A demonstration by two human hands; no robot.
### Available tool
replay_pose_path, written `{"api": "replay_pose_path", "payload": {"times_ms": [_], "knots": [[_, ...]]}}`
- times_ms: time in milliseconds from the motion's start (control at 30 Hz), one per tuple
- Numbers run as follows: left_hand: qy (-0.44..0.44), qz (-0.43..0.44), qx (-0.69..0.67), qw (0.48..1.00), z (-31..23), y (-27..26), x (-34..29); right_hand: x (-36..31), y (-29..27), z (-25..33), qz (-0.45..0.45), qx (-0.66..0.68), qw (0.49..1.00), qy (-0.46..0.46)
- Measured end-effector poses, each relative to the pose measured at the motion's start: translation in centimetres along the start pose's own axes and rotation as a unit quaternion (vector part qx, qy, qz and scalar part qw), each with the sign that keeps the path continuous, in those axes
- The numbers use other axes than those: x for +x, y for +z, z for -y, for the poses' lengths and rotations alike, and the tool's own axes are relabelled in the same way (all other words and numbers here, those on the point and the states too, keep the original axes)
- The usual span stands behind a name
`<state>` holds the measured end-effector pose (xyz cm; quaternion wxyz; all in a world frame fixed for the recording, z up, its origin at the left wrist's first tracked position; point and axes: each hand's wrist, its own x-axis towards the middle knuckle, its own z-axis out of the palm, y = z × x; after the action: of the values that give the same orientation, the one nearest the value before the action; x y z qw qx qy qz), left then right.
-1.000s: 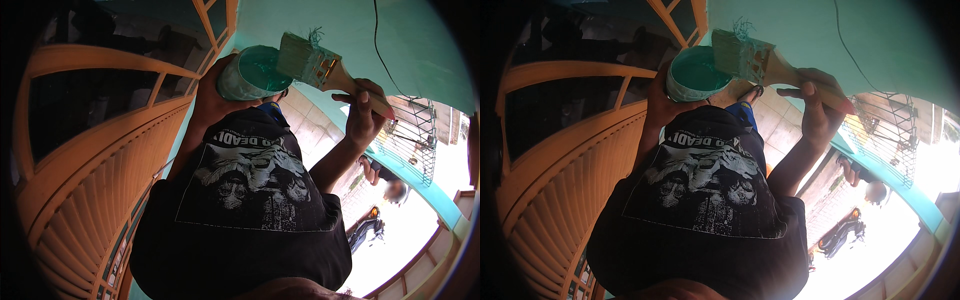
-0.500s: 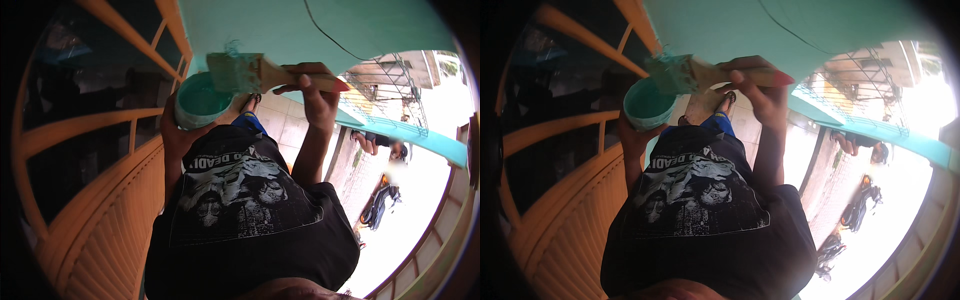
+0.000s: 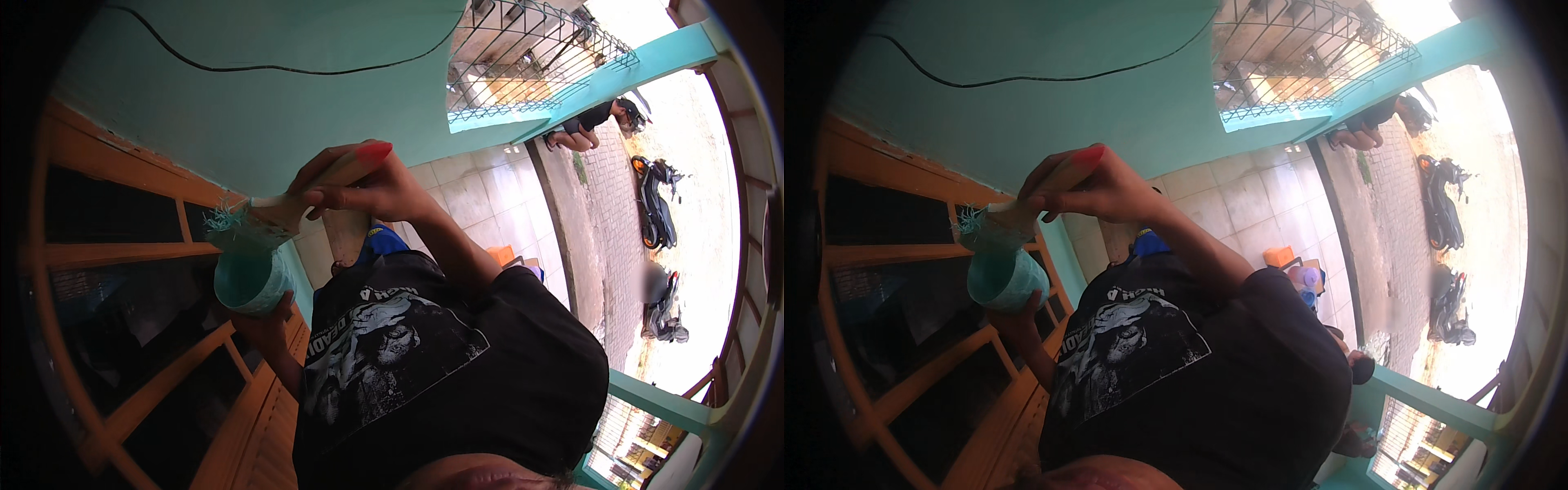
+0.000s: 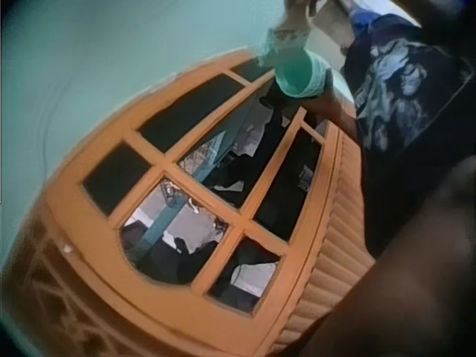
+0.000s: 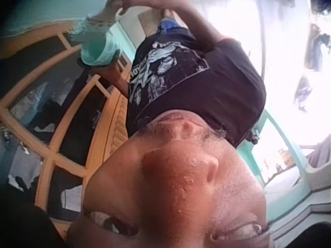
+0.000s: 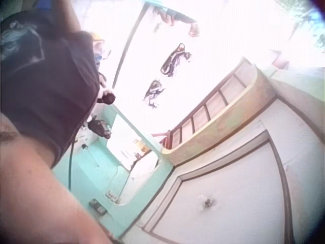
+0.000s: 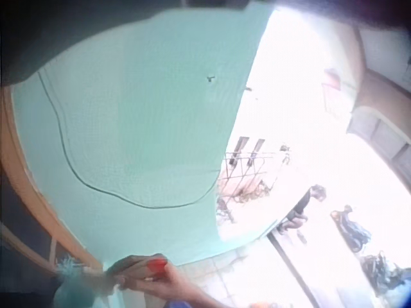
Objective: The person paints a ceiling with a brush, repeatedly dipping the brush into a small container of green paint and applying it to the ceiling surface. The person holds the container in one hand and the brush in the other, working in a covered outdoor area.
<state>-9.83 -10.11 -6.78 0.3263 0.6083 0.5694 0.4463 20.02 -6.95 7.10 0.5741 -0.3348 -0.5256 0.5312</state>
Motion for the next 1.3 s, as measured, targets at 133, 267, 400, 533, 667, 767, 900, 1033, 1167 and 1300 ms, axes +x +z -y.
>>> {"api": "replay_pose_path", "payload": {"times_ms": [133, 267, 400, 533, 667, 767, 900, 1033, 1167, 1300], "knots": [[-0.004, -0.004, 0.008, 1.0, 0.1, 0.2, 0.1, 0.1, -0.6, -0.2, 0.027, -0.038, 0.999, -0.027], [0.001, 0.015, -0.022, 1.0, 0.7, 0.7, 1.3, -0.1, -1.2, -0.2, 0.016, -0.047, 0.998, -0.033], [0.017, -0.001, 0.007, 1.0, -0.2, 0.8, 1.1, -0.1, -1.2, 0.0, 0.029, -0.029, 0.999, -0.011], [0.03, -0.027, -0.007, 0.999, 0.6, 0.8, 1.5, 0.6, -1.7, -0.4, 0.055, -0.013, 0.998, -0.022], [0.029, 0.001, -0.032, 0.999, 0.6, -0.1, 1.2, 0.6, -1.3, -0.5, 0.056, -0.031, 0.997, -0.035], [0.011, -0.015, -0.054, 0.998, 1.0, 0.7, 1.2, 0.8, -1.1, -1.0, 0.038, -0.049, 0.995, -0.075], [0.012, 0.038, -0.099, 0.994, -3.0, 0.5, 1.9, -0.7, -0.5, 0.3, -0.047, -0.002, 0.998, -0.049], [0.022, 0.042, -0.112, 0.993, -4.2, 0.0, 1.8, -0.9, -1.1, -0.4, -0.016, -0.019, 0.998, -0.05], [0.025, 0.041, -0.122, 0.991, -4.7, 0.0, 1.6, -0.8, -1.4, -0.7, -0.026, -0.057, 0.998, -0.024], [0.016, 0.046, -0.111, 0.993, -4.5, -0.1, 1.6, -0.3, -1.1, -0.9, -0.062, -0.067, 0.996, -0.008]]}}
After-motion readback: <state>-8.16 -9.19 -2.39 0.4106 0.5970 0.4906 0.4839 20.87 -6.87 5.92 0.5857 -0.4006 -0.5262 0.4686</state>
